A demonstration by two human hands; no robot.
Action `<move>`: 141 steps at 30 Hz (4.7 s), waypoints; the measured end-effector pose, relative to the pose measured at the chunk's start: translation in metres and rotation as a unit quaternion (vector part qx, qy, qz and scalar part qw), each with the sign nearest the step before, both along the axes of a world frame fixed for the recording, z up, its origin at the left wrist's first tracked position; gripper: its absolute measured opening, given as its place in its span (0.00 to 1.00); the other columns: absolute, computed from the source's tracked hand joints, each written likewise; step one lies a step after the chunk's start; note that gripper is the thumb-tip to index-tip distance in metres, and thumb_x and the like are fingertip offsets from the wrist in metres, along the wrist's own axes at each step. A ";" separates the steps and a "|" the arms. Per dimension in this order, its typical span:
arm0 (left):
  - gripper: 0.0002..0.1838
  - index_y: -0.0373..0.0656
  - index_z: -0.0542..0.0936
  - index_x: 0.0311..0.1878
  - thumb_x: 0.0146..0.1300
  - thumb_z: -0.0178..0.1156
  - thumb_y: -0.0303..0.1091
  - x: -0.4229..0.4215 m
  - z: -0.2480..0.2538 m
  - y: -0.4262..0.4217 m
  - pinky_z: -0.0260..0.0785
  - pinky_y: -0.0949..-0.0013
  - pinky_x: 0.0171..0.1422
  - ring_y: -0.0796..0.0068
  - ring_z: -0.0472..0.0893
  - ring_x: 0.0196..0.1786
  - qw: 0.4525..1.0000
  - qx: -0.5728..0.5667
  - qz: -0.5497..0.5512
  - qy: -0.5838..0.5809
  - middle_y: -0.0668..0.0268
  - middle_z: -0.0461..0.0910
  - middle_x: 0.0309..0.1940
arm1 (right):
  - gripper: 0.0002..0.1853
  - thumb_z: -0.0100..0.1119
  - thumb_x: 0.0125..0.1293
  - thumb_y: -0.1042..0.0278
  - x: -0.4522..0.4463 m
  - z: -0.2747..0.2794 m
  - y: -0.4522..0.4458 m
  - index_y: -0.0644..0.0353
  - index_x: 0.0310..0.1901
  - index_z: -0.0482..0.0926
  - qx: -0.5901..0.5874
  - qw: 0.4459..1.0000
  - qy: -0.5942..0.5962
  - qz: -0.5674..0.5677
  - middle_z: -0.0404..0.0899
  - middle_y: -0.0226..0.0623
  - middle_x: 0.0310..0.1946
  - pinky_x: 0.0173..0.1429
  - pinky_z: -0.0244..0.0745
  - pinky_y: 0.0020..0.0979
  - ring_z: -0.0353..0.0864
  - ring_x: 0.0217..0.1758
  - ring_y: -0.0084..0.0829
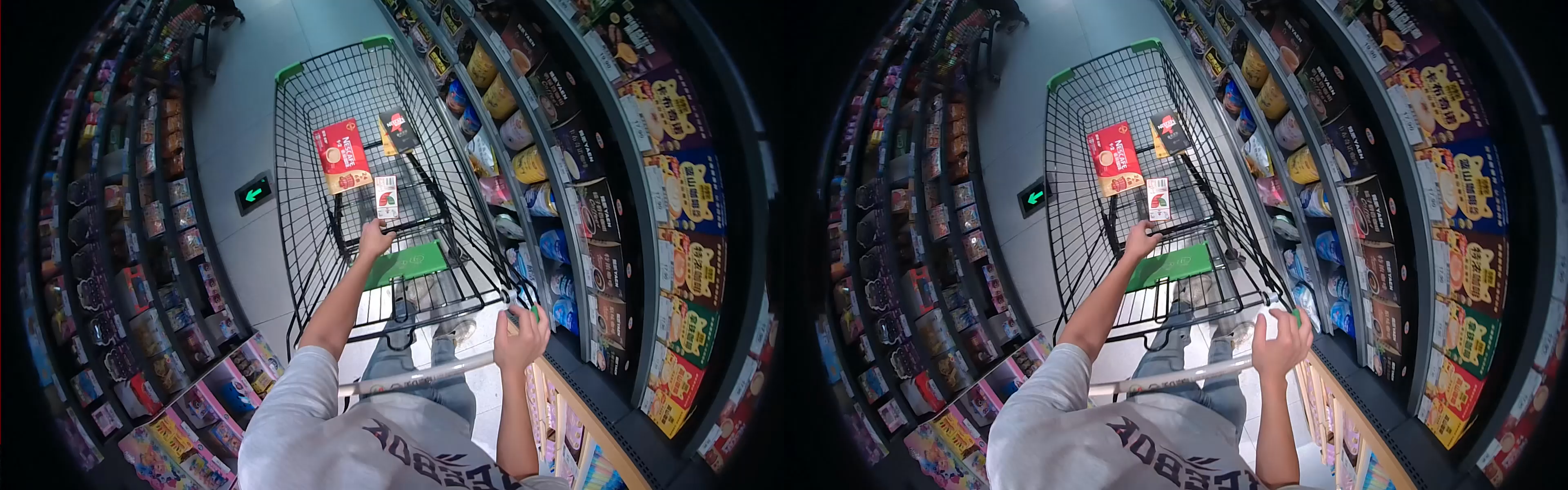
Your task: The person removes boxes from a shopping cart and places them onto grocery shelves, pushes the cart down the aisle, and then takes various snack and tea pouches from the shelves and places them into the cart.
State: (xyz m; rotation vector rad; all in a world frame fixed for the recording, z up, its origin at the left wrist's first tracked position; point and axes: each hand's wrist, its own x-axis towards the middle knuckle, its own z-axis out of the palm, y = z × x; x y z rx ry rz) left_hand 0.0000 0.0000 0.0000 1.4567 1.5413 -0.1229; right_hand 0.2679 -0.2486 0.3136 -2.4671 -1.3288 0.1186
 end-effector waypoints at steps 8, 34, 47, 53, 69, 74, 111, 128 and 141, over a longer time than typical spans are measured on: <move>0.53 0.42 0.55 0.76 0.55 0.78 0.46 0.056 -0.065 0.031 0.72 0.44 0.68 0.42 0.73 0.69 0.981 0.050 0.116 0.146 0.47 0.64 0.69 | 0.07 0.69 0.58 0.71 0.007 -0.021 0.010 0.57 0.38 0.85 0.010 1.000 0.023 0.007 0.87 0.34 0.39 0.70 0.65 0.48 0.78 0.65 0.52; 0.25 0.49 0.83 0.53 0.70 0.51 0.59 0.039 0.086 0.030 0.62 0.71 0.31 0.79 0.80 0.30 0.871 -0.080 0.410 -0.259 0.68 0.85 0.36 | 0.07 0.69 0.56 0.73 0.022 -0.023 -0.003 0.54 0.37 0.85 0.162 0.986 0.026 0.013 0.87 0.29 0.37 0.64 0.67 0.44 0.82 0.59 0.46; 0.29 0.34 0.81 0.58 0.76 0.52 0.54 0.096 0.325 -0.107 0.83 0.66 0.51 0.68 0.89 0.44 0.834 -0.062 0.289 -0.466 0.57 0.88 0.48 | 0.34 0.74 0.62 0.53 0.031 0.010 -0.030 0.62 0.64 0.75 0.279 0.901 0.331 -0.006 0.79 0.44 0.59 0.68 0.70 0.45 0.77 0.65 0.44; 0.20 0.32 0.89 0.40 0.67 0.62 0.43 0.136 0.416 -0.174 0.73 0.68 0.38 0.77 0.82 0.32 0.937 0.103 -0.067 -0.327 0.62 0.88 0.28 | 0.41 0.78 0.59 0.53 0.050 0.105 -0.101 0.59 0.70 0.70 0.176 0.882 0.404 0.166 0.82 0.43 0.56 0.63 0.76 0.36 0.82 0.55 0.37; 0.22 0.37 0.77 0.63 0.72 0.66 0.39 0.176 0.380 -0.241 0.72 0.75 0.33 0.82 0.80 0.31 0.871 0.099 -0.186 -0.444 0.62 0.85 0.43 | 0.30 0.64 0.68 0.85 0.097 0.189 -0.124 0.58 0.66 0.62 0.519 0.747 0.416 0.002 0.84 0.38 0.51 0.56 0.81 0.27 0.85 0.52 0.23; 0.28 0.39 0.77 0.64 0.63 0.73 0.38 0.150 0.357 -0.240 0.77 0.61 0.46 0.60 0.84 0.44 0.867 0.207 -0.282 -0.355 0.54 0.82 0.48 | 0.30 0.66 0.69 0.81 0.105 0.195 -0.113 0.58 0.67 0.61 0.561 0.730 0.390 -0.013 0.84 0.39 0.51 0.54 0.82 0.26 0.85 0.52 0.22; 0.28 0.56 0.73 0.71 0.69 0.62 0.48 0.132 0.318 -0.097 0.78 0.47 0.52 0.46 0.86 0.49 0.863 0.319 -0.373 -0.123 0.53 0.87 0.51 | 0.15 0.67 0.66 0.72 0.215 0.480 0.080 0.56 0.52 0.76 0.460 0.837 -0.286 0.078 0.84 0.40 0.45 0.56 0.76 0.44 0.82 0.52 0.45; 0.28 0.55 0.77 0.69 0.68 0.63 0.49 0.140 0.319 -0.042 0.79 0.51 0.47 0.51 0.87 0.43 0.860 0.365 -0.341 -0.102 0.56 0.87 0.45 | 0.16 0.68 0.65 0.71 0.268 0.450 0.138 0.57 0.53 0.78 0.405 0.881 -0.229 0.091 0.84 0.43 0.46 0.60 0.77 0.46 0.83 0.55 0.47; 0.26 0.58 0.77 0.68 0.67 0.66 0.45 0.137 0.322 -0.028 0.79 0.51 0.47 0.52 0.88 0.42 0.872 0.327 -0.337 -0.141 0.56 0.87 0.46 | 0.12 0.65 0.64 0.76 0.274 0.441 0.133 0.66 0.50 0.84 0.392 0.887 -0.245 0.010 0.85 0.46 0.50 0.62 0.77 0.43 0.83 0.57 0.48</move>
